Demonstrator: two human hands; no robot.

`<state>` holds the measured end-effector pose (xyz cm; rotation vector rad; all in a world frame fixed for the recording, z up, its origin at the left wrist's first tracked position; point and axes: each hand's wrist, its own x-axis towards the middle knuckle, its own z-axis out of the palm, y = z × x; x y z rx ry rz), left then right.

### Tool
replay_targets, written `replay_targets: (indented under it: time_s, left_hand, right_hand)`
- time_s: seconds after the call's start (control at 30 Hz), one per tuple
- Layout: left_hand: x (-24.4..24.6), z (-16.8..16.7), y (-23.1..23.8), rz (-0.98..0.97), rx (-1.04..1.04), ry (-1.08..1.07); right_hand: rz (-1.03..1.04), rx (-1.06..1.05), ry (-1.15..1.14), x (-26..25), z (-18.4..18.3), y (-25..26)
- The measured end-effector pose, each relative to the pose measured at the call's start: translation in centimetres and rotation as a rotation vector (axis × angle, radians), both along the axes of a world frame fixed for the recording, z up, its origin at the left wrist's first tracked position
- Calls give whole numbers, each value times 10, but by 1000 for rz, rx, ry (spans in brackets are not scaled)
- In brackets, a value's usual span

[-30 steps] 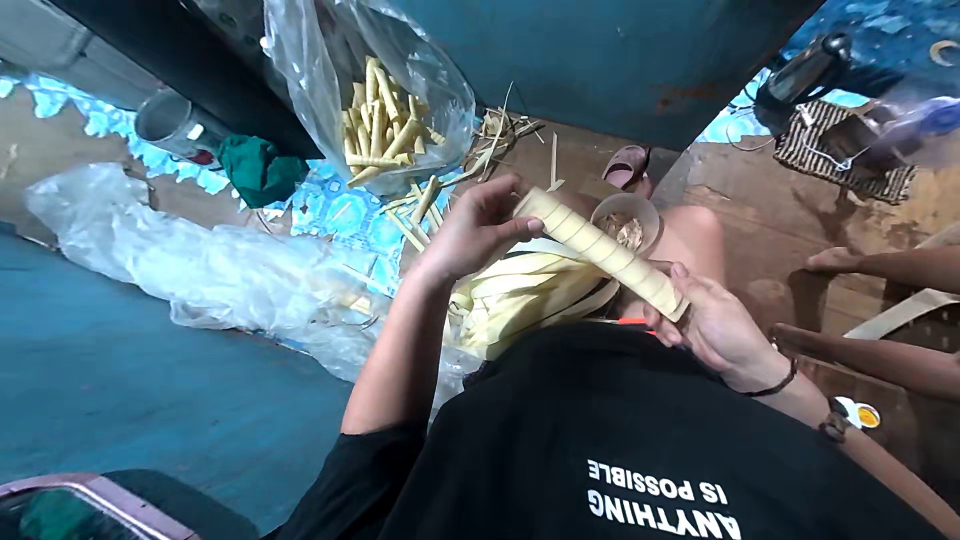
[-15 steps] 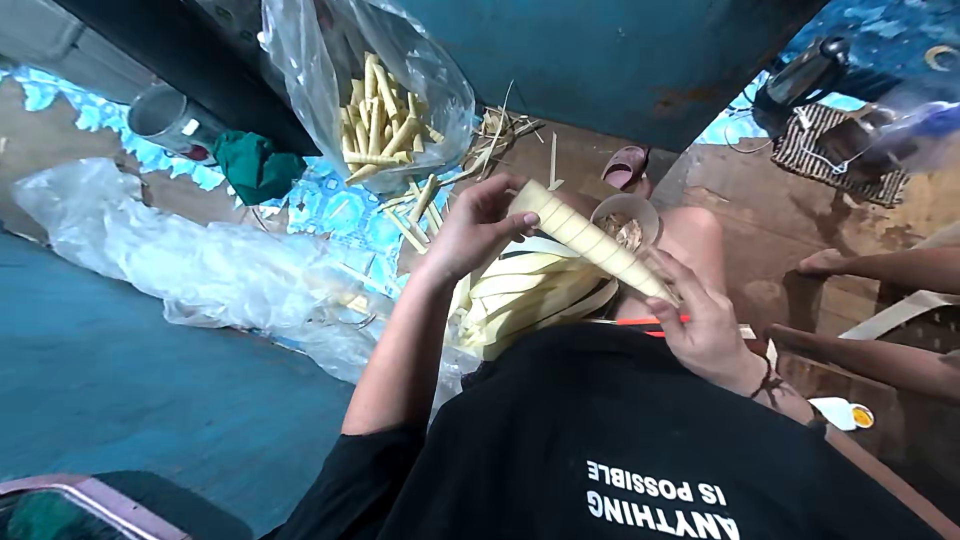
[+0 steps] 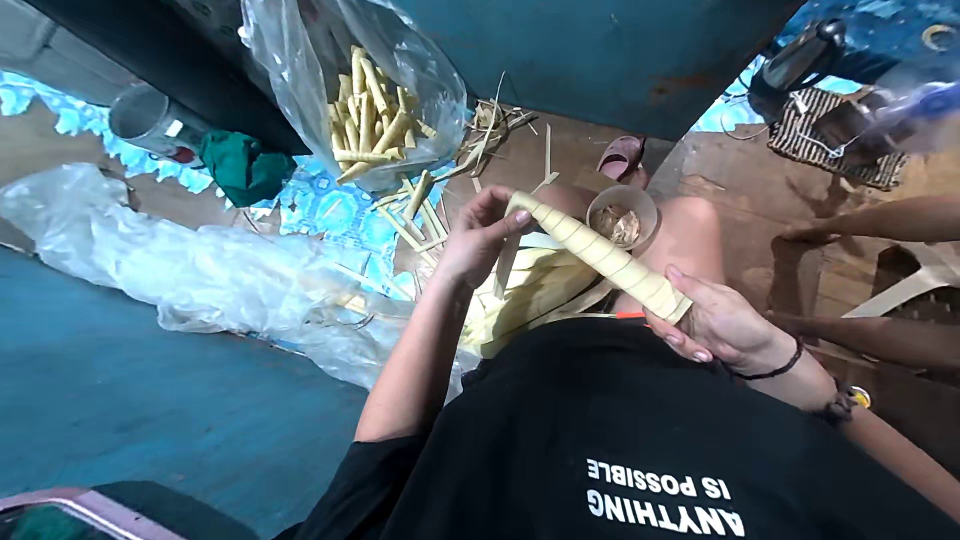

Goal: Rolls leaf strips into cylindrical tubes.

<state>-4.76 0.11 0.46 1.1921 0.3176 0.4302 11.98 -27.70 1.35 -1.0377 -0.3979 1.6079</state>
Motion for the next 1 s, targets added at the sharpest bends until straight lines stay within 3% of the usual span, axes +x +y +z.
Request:
replay_targets:
  time_s: [0.13, 0.2, 0.3, 0.4, 0.5, 0.6, 0.73, 0.83, 1.0]
  left_hand:
    - [-10, -33, 2, 89, 109, 7]
    - [-18, -42, 4, 102, 79, 27]
    - [-31, -41, 12, 102, 52, 16]
    - [-38, -32, 18, 121, 35, -38]
    - [-41, -24, 18, 138, 20, -78]
    - [-45, -18, 14, 132, -4, -115]
    - [-49, -11, 12, 106, -28, -155]
    - [-46, -5, 9, 82, -104, -173]
    - [-21, 1, -9, -87, -248, -194]
  right_hand:
    - [169, 5, 29, 5, -9, 5]
    - [264, -55, -66, 11, -11, 14]
    - [313, -240, -642, 27, -7, 46]
    - [305, -274, -1324, 64, -46, 89]
    - [540, -458, -1641, 85, -77, 126]
    - [766, -588, -1665, 78, -98, 142]
    - [825, -638, -1654, 74, -110, 146]
    - [718, -517, -1661, 82, -109, 136]
    - [481, -307, -1453, 100, -80, 126]
